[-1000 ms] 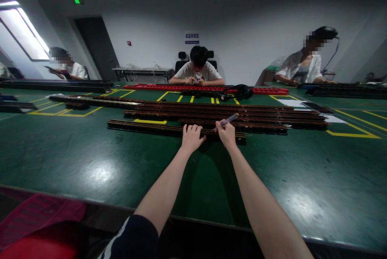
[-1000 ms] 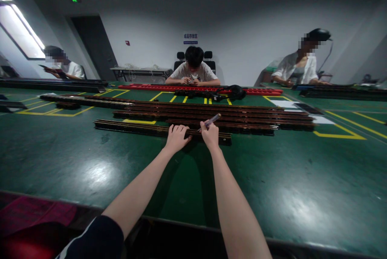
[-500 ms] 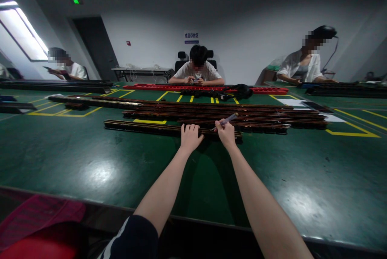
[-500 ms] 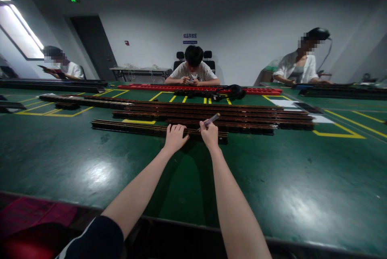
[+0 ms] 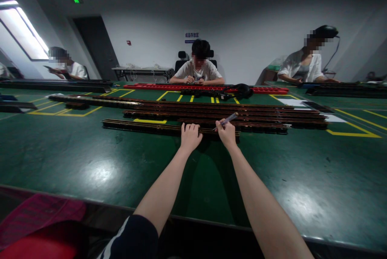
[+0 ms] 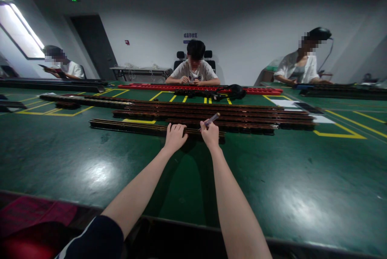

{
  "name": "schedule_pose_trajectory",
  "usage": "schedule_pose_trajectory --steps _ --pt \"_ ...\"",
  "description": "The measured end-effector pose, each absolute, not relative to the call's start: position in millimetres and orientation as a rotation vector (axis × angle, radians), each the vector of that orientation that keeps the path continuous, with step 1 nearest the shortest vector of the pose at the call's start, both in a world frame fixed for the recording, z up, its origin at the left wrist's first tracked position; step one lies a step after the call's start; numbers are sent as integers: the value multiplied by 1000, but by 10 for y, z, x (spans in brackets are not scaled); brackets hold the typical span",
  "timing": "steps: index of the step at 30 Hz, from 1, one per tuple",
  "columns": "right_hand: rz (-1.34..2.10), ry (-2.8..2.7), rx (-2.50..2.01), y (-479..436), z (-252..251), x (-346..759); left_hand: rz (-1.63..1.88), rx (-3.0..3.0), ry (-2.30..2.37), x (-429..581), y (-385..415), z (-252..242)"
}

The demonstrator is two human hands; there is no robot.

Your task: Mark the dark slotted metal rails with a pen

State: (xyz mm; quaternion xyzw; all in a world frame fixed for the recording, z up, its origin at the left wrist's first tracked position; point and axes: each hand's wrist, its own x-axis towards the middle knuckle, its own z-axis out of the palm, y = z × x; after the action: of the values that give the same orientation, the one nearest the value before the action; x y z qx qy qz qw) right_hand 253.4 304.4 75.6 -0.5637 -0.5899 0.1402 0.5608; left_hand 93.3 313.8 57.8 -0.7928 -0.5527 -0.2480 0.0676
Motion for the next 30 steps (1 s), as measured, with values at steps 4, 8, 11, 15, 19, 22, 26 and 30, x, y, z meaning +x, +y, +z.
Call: schedule_pose_trajectory --steps 4,8,11,15,19,22,26,30 --pt "332 -1398 -1331 3047 753 2530 -739 -2402 -1650 930 3122 592" --pt "330 -1400 -1328 3053 746 2531 -734 -2424 -1630 925 3107 606" --pt "329 -1404 -1339 3048 751 2530 -730 -2428 -1616 920 3108 601" --pt "331 -1404 -1360 3047 757 2539 -734 -2416 -1613 918 3126 573" --pt "306 -1371 -1382 3048 758 2572 -746 -2387 -1607 920 3142 552" --pt "277 -1342 -1380 3047 758 2591 -752 -2407 -1612 920 3141 554" --pt "291 -1335 -1369 3046 755 2587 -766 -2428 -1610 917 3143 557" --pt "296 -1369 -1355 3048 748 2574 -755 -2434 -1610 914 3149 558"
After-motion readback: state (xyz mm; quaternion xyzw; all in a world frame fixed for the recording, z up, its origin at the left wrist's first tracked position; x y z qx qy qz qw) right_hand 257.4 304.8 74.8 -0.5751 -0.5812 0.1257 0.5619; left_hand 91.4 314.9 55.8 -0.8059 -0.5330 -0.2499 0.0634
